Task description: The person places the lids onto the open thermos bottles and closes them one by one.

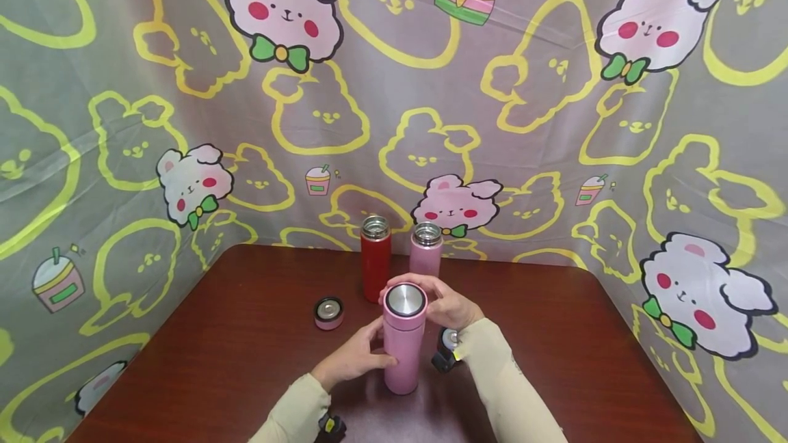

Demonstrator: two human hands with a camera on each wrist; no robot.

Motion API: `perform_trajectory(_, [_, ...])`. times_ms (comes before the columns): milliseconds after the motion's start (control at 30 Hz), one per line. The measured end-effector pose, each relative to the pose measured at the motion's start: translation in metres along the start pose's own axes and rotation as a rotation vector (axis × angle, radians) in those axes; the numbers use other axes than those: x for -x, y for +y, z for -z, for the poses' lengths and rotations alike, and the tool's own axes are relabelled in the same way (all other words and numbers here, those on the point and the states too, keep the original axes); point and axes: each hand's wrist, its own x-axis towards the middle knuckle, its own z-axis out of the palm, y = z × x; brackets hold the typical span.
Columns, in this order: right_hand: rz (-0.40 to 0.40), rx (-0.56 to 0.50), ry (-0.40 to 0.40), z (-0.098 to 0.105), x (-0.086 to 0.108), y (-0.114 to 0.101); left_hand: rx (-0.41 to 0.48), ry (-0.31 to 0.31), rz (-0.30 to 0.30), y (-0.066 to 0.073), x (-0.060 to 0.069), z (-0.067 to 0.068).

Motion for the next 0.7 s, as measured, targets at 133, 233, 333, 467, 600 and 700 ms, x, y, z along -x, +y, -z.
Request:
perform_trajectory(133, [-0.006,0.041,0.033,-0.001,0.003,0.0,-0.004,0.003,0.003,-0.001,0.001,-0.001])
perform_trajectory(233, [-0.016,0.065,0.056,-0.001,0.005,0.0,-0.005,0.004,0.004,-0.001,0.001,-0.001])
perform_trajectory(333, [-0.032,0.091,0.082,-0.001,0.008,0.0,-0.011,-0.005,-0.002,-0.001,0.0,-0.001])
perform_trajectory(467, [-0.048,0.14,0.123,-0.003,0.012,-0.002,-0.009,-0.01,-0.012,-0.001,0.0,-0.001])
perform_trajectory(600, [-0.053,0.178,0.158,-0.005,0.014,-0.003,-0.006,-0.007,-0.004,0.0,0.0,-0.001])
perform_trajectory(700, [-0.059,0.194,0.184,-0.007,0.015,-0.004,-0.007,-0.002,0.003,0.001,0.0,-0.001])
